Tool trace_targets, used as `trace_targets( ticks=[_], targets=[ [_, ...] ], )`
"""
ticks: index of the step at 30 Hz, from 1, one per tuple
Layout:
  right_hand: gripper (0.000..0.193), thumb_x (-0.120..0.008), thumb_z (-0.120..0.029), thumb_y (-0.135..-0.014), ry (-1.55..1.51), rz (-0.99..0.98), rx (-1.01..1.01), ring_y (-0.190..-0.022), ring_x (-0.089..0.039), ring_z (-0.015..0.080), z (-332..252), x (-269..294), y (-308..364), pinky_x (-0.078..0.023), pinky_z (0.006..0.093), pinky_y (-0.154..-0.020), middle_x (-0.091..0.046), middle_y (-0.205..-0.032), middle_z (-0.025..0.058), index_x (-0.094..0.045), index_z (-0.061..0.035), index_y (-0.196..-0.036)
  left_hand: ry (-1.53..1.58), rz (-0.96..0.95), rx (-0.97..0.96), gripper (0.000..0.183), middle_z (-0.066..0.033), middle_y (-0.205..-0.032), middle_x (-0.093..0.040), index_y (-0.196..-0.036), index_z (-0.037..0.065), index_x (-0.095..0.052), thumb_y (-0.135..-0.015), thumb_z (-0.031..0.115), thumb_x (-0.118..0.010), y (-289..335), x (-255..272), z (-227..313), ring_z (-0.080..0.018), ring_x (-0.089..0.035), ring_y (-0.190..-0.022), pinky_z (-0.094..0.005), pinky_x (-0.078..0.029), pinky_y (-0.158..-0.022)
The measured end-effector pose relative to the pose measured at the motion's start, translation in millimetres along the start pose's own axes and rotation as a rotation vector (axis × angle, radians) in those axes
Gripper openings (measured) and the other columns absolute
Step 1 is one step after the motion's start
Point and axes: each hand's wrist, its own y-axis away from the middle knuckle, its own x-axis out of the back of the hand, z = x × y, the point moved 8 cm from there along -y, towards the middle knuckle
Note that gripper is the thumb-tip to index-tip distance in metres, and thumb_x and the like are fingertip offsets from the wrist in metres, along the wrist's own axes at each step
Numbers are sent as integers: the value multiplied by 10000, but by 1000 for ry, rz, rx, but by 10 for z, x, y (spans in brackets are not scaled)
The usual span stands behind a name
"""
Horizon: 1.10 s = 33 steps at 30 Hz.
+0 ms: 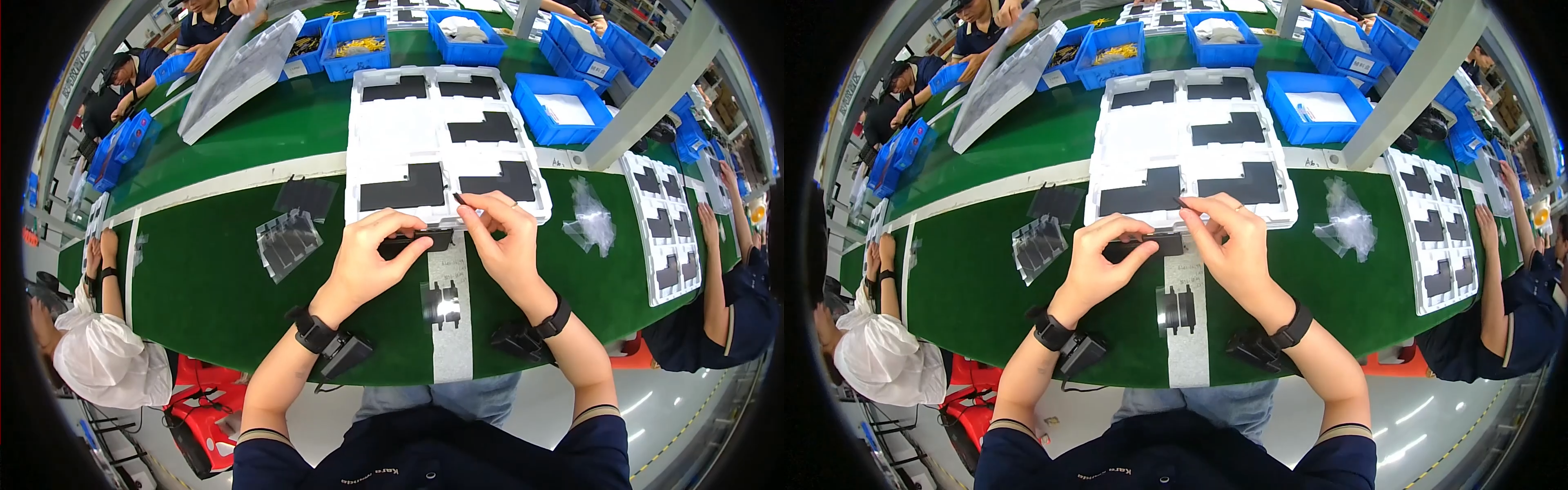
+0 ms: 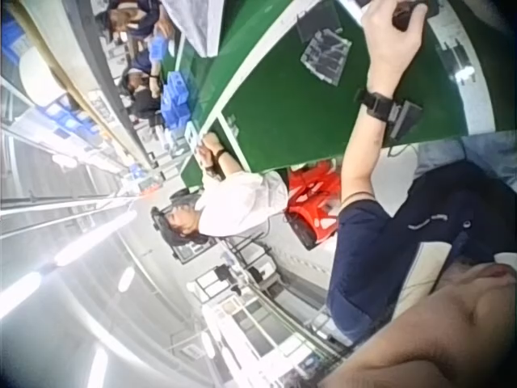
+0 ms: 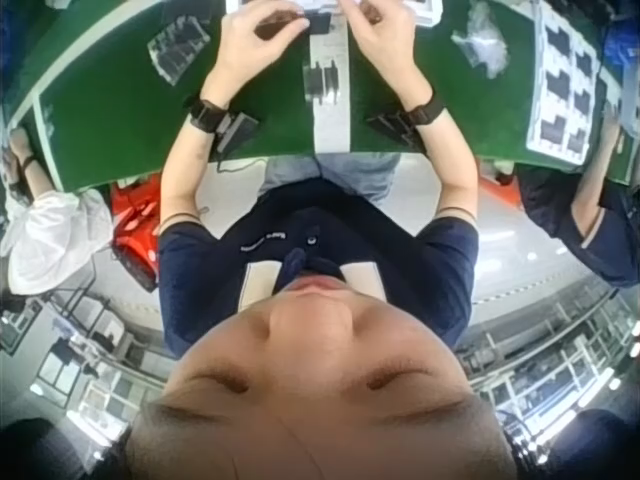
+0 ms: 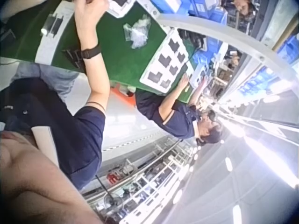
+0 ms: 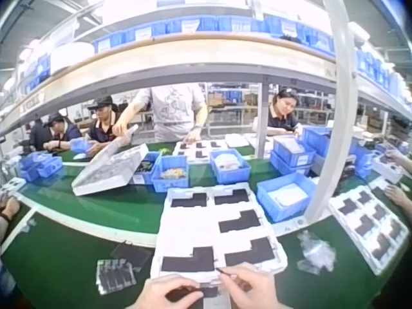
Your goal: Assembling small black plastic electronic components and placing them into a segmented tray.
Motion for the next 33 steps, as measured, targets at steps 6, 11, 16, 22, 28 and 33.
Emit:
trace_targets(
  ticks=[6,11,16,22,28,33],
  targets=[
    [144,-646,-24,-763,-9,8,45,-458,-486,47,-45,-21,5,-357,182,-407,-629,-717,48,-659,-20,-906,26,27,37,156,-82,-818,-663,-868,16,-642,-716,12,-679,27,-10,-75,-158,-639,-695,-248,-488,-642],
    [105,-657,-29,-750,-25,-28,56,-442,-453,52,-81,-39,25,-356,184,-413,-613,-689,39,-657,-31,-855,-19,-4,55,202,-75,-842,-668,-915,25,-633,-720,19,-684,33,-21,-55,-158,-654,-721,-247,-485,-640],
    [92,-672,-60,-747,31,-131,191,-502,-493,105,-143,-148,13,-388,219,-432,-587,-750,39,-652,-53,-837,22,-7,65,244,-72,-869,-672,-958,37,-619,-723,21,-684,22,-30,-84,-156,-662,-774,-241,-483,-644],
    [95,-671,-85,-756,43,-146,162,-618,-578,153,-90,-186,19,-458,248,-504,-607,-838,54,-653,-65,-847,24,0,59,231,-69,-860,-672,-947,34,-620,-725,26,-685,11,-31,-79,-151,-663,-782,-237,-478,-635],
    [87,-668,-85,-754,87,-157,192,-654,-604,198,-77,-222,39,-486,279,-551,-625,-780,62,-652,-61,-837,30,3,68,216,-67,-846,-672,-930,33,-623,-723,29,-687,24,-32,-98,-149,-663,-766,-234,-476,-629],
    [81,-672,-80,-741,132,-117,269,-666,-605,218,-140,-219,53,-491,293,-573,-626,-768,61,-646,-59,-815,25,15,58,216,-67,-845,-672,-925,34,-621,-720,32,-691,21,-23,-87,-147,-663,-760,-233,-476,-626]
  ],
)
